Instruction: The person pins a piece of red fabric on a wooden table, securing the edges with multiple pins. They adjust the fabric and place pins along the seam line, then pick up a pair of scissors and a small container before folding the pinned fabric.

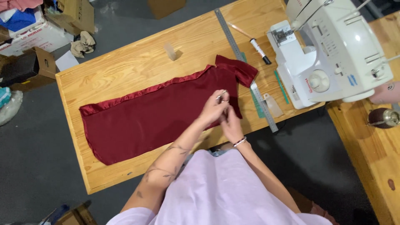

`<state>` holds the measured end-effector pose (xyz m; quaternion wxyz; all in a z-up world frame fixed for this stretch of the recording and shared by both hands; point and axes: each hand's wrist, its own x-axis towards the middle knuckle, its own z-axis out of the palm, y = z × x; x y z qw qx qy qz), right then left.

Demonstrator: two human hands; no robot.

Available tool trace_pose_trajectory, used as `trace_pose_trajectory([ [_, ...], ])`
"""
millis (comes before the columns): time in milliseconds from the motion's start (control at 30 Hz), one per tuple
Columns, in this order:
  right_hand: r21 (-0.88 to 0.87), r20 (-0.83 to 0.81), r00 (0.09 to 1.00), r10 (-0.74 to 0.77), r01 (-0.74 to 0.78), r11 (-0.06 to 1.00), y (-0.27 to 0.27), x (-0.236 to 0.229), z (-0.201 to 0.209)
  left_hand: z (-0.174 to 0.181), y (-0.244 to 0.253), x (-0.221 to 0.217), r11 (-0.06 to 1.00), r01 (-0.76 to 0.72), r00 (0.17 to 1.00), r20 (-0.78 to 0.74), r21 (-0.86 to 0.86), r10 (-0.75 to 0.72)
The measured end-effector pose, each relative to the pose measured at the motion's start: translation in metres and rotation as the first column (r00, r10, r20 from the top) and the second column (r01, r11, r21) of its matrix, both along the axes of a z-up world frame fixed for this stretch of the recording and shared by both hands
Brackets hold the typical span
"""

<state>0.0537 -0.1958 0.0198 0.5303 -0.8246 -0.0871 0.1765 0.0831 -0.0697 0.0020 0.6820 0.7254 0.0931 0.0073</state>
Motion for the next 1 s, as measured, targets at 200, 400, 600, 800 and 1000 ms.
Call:
trace_pose_trajectory([
  [200, -0.204, 0.328, 0.936, -0.130, 0.204, 0.957, -0.050, 0.084, 0.001, 0.073, 0.008, 0.052, 0.953, -0.245, 0.970, 0.035, 0.180, 0.242],
  [400, -0.273, 0.352, 0.917, -0.188, 0.293, 0.917, -0.069, 0.187, -0.081, -0.004, 0.147, 0.088, 0.166, -0.786, 0.566, 0.586, 0.595, 0.580],
  [600, -0.356, 0.279, 0.949, -0.146, 0.244, 0.902, -0.075, 0.230, -0.139, 0.011, 0.171, 0.122, 0.312, -0.767, 0.431, 0.089, 0.561, 0.898],
  [800, -0.346, 0.289, 0.952, -0.104, 0.205, 0.915, -0.081, 0.244, -0.126, -0.095, 0.224, 0.157, 0.290, -0.740, 0.426, 0.089, 0.606, 0.900],
  [1000, -0.367, 0.325, 0.945, -0.018, 0.144, 0.919, -0.093, 0.255, -0.103, -0.100, 0.186, 0.185, 0.235, -0.631, 0.400, 0.051, 0.740, 0.915],
])
